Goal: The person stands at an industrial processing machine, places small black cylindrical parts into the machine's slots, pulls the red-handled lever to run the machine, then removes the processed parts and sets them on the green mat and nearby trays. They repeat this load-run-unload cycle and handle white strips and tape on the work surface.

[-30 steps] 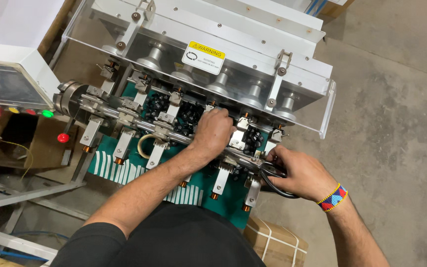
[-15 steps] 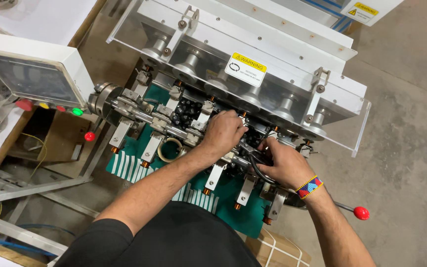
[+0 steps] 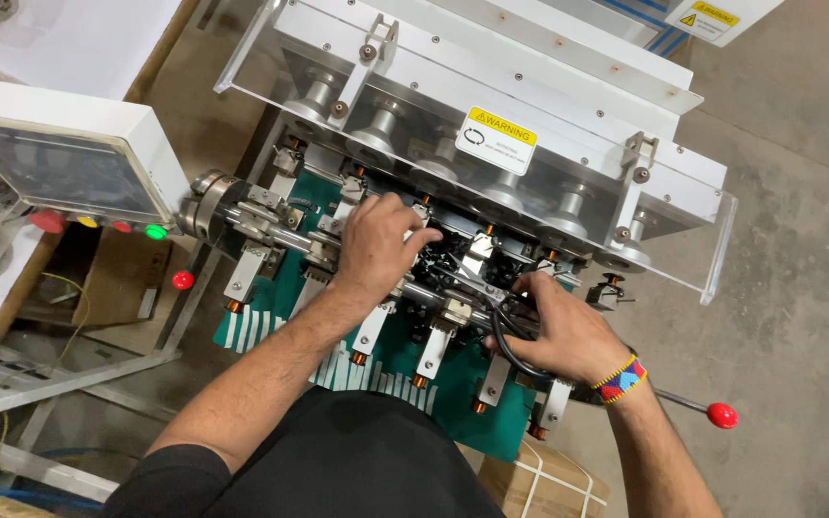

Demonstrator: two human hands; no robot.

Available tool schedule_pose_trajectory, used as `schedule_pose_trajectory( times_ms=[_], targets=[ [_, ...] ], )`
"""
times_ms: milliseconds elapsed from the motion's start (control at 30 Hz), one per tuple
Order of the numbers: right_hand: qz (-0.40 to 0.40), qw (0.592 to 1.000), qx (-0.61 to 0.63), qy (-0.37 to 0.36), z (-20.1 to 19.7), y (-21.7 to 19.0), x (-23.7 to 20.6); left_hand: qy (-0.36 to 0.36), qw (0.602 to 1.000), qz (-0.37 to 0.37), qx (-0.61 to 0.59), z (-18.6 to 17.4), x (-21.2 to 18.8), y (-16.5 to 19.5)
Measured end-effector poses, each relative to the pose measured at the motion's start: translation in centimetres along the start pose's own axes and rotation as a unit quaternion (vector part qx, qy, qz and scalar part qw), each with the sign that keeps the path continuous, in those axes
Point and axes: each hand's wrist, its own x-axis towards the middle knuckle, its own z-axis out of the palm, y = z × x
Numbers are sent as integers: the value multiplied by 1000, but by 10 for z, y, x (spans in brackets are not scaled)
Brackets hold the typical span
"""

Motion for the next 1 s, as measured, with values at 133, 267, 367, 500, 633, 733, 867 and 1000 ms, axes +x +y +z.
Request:
schedule_pose_trajectory(
  times_ms=[133,267,367,500,633,733,867,1000],
  targets=[
    [-35,999,15,-24,19,-21,35,-75,996,-37,17,-14,8,-10],
    [-29,1000,-5,-7,32,-37,55,-36,999,-16,-38,4,10,-12],
    [26,1000,-11,-13,32,-42,53,4,998,27,-52,16,10,-21],
    [31,999,17,-36,22,-43,36,-40,997,57,44,13,13,-39],
    [-40,999,22,-9,16,-50,32,-71,996,50,32,-13,13,-54],
    [9,1000,-7,11,23,-65,41,-26,999,4,-27,-46,10,-72],
    [-10,1000,7,-4,40,-91,70,-53,998,-39,25,-69,16,-92],
    [-24,1000,-1,-17,52,-112,96,-68,997,-18,11,-59,27,-95]
  ],
)
